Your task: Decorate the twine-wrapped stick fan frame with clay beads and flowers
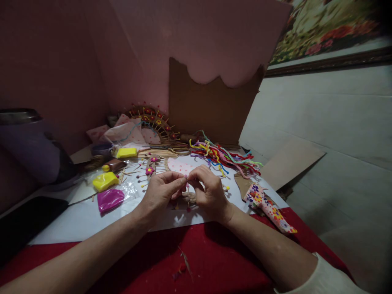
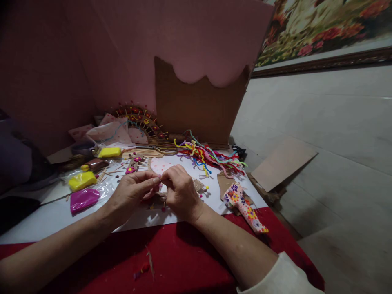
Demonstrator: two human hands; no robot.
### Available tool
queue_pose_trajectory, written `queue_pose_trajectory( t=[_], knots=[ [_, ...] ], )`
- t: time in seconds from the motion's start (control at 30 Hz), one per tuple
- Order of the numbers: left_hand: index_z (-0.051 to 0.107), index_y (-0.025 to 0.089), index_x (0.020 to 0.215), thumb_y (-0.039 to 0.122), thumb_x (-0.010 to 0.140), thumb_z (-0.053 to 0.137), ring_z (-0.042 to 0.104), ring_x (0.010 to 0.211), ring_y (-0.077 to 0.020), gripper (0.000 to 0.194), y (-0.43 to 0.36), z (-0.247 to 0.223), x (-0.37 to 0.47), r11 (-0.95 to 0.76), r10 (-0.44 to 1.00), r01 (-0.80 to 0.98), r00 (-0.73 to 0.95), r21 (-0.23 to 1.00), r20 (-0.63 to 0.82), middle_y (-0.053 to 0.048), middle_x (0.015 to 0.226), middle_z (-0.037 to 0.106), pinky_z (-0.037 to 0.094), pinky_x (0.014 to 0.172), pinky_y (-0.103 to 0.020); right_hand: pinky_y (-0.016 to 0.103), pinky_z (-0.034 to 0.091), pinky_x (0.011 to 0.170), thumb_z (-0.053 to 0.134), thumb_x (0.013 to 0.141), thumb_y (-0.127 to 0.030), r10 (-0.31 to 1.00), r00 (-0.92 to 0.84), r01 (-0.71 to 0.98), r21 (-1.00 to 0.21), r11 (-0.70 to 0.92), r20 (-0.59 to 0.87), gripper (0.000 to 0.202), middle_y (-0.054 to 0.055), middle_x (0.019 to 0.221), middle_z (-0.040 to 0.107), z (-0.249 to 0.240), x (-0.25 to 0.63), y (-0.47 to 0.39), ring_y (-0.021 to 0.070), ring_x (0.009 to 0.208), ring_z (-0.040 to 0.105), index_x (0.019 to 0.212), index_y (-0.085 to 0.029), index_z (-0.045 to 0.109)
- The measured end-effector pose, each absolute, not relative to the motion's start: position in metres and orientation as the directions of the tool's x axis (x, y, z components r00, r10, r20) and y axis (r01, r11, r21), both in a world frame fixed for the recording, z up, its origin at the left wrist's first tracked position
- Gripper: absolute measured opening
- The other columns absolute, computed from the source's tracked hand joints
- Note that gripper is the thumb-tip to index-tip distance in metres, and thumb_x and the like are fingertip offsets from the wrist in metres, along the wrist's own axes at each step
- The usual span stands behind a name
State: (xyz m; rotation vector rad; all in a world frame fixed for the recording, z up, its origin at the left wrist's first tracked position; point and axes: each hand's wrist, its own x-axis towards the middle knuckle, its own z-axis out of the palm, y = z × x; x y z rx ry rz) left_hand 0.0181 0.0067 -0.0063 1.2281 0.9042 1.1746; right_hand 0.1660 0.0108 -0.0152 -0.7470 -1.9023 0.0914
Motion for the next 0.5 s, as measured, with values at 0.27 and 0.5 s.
queue_pose_trajectory(
  t=[0.27,0.5],
  knots=[
    [0.061,0.014,0.063,0.030,0.064,0.072,0.041,0.042,-0.0051,0.021,0.0111,-0.0050,0.0173,-0.022,0.983,-0.287,0.169,0.958,0.073,0.003,0.052,0.055,0.030,0.042,-0.018,0.030,0.043,0.068,0.046,0.088,-0.015,0.594,-0.230,0.456,-0.454,0.765,0.770,0.013,0.004,0.075,0.058,-0.0122,0.1679,0.0088,0.0171,0.075,0.054,0.080,-0.020,0.056],
    [0.060,0.014,0.064,0.029,0.066,0.071,0.041,0.044,-0.0051,0.019,0.0110,-0.0050,0.0159,0.002,0.979,-0.312,0.195,0.950,0.062,0.003,0.053,0.053,0.029,0.044,-0.018,0.030,0.042,0.068,0.049,0.088,-0.019,0.583,-0.246,0.478,-0.426,0.768,0.775,0.010,0.003,0.073,0.056,-0.0109,0.1687,0.0077,0.0165,0.071,0.051,0.080,-0.019,0.055]
  ],
)
